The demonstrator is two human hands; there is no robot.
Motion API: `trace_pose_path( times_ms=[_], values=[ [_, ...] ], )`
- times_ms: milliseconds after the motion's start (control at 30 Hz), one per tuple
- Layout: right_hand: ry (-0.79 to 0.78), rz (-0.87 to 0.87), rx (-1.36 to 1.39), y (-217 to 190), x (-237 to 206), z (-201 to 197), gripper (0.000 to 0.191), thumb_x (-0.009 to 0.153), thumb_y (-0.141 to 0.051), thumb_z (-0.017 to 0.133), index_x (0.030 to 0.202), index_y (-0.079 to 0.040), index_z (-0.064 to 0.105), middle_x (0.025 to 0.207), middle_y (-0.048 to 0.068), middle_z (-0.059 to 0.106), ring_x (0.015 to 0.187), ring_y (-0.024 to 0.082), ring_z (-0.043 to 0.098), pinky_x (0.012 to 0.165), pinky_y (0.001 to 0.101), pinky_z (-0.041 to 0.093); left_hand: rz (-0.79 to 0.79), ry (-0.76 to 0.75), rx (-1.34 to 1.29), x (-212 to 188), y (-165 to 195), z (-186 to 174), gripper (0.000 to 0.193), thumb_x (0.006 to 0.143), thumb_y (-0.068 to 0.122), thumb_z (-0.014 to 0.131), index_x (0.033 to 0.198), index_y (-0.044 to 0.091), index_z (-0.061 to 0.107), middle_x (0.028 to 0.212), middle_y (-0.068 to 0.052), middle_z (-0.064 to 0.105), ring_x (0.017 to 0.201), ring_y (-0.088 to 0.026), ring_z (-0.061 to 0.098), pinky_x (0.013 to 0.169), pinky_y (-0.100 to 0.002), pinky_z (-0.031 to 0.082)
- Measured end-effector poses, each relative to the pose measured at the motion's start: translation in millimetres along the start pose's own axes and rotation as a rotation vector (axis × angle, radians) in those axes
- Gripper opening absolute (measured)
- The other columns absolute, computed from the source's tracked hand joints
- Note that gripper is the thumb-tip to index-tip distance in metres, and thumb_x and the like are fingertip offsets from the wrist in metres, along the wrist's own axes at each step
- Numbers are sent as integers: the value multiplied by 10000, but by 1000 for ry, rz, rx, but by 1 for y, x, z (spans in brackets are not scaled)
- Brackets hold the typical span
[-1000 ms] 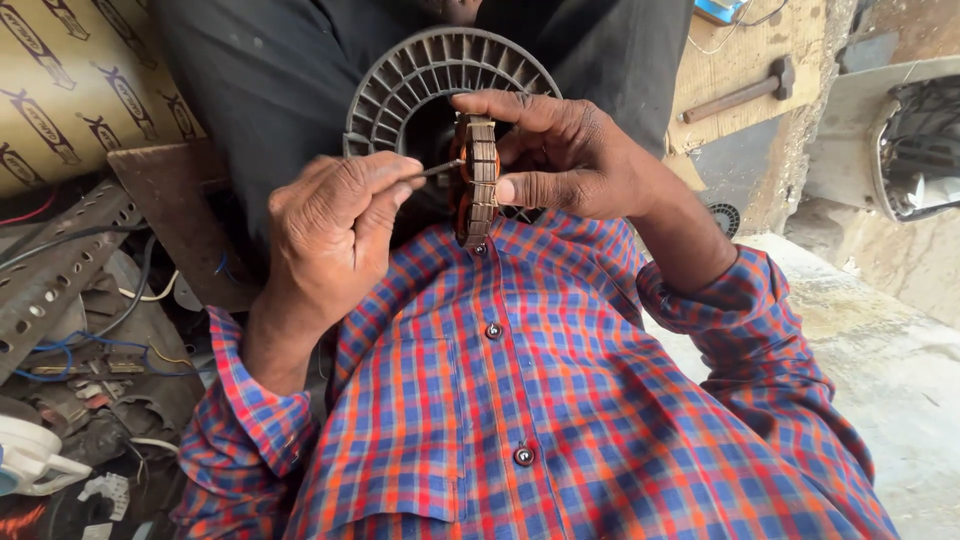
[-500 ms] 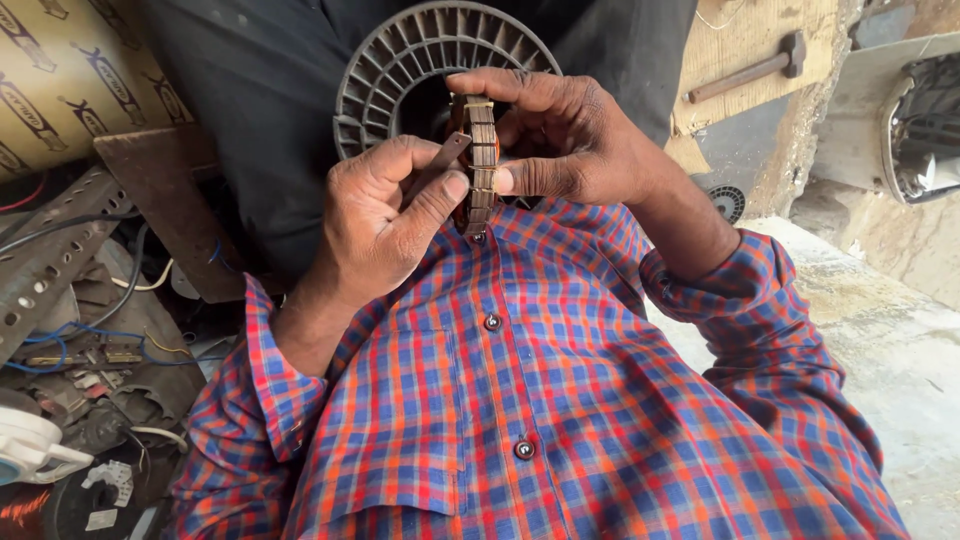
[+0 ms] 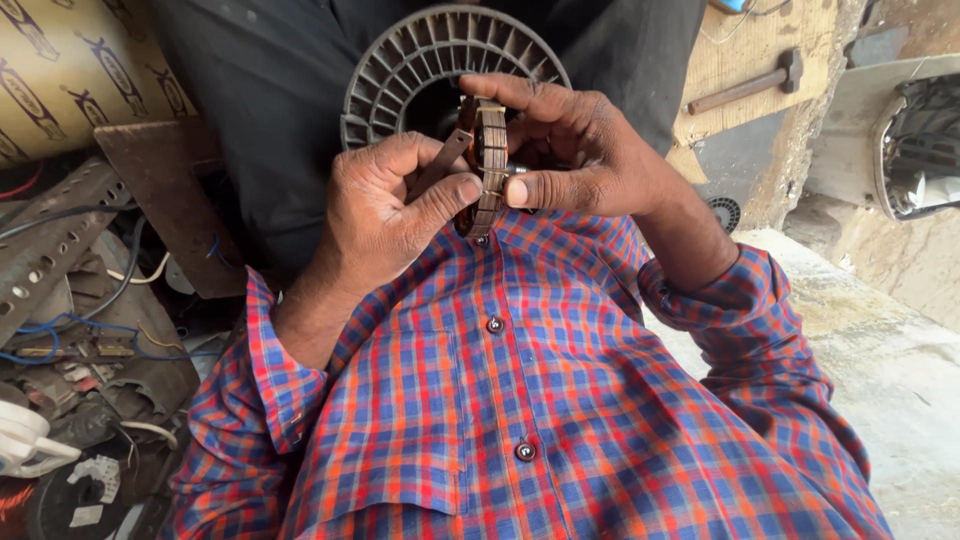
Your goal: The person sits on the floor and works on a motor rotor, using pliers to adjust copper windings and a metal tool to press insulation between the commutator segments. The person repeatedly rotates the rotor and manipulates the windings and insulation throughout the clip.
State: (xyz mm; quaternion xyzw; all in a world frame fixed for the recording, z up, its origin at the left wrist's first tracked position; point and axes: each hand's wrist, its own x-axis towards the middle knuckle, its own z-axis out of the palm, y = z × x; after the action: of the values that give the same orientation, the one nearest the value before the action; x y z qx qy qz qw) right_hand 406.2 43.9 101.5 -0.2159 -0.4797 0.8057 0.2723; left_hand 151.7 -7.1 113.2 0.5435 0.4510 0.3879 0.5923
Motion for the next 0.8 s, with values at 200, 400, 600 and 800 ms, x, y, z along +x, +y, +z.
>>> trace_pose_path(
  times_ms=[200, 400, 600, 800],
  values=[
    [-8, 5, -38, -2, -1, 0, 713, 1048, -71, 771, 1627, -68, 354, 1323, 186, 695, 1236, 271, 720, 1113, 452, 602, 5, 9, 58, 0, -3, -1, 187, 983, 214, 814, 972, 46, 733, 795, -10, 711, 705, -26, 648, 610, -184, 545],
    [-18, -42, -70, -3, -2, 2, 697, 1061, -82, 745, 1630, -71, 343, 1362, 188, 669, 1269, 276, 710, 1104, 461, 575, 5, -27, 38, 0, 2, -5, 186, 1007, 214, 780, 956, 41, 739, 708, 2, 650, 591, -29, 540, 521, -194, 433],
    [-21, -21, -60, -9, -1, 3, 702, 1067, -116, 732, 1642, -57, 333, 1357, 181, 675, 1247, 251, 710, 1139, 418, 591, 150, -36, 279, 11, 41, -9, 149, 1103, 117, 597, 1073, -4, 677, 805, -42, 607, 636, -67, 553, 530, -216, 459],
    [56, 137, -133, -15, 1, 4, 662, 1092, -250, 647, 1674, -69, 388, 1175, 115, 744, 826, 98, 624, 799, 281, 564, 365, -129, 883, 5, 77, -3, 128, 1064, 19, 637, 937, 17, 625, 745, -47, 541, 656, -133, 559, 537, -274, 466]
  ],
)
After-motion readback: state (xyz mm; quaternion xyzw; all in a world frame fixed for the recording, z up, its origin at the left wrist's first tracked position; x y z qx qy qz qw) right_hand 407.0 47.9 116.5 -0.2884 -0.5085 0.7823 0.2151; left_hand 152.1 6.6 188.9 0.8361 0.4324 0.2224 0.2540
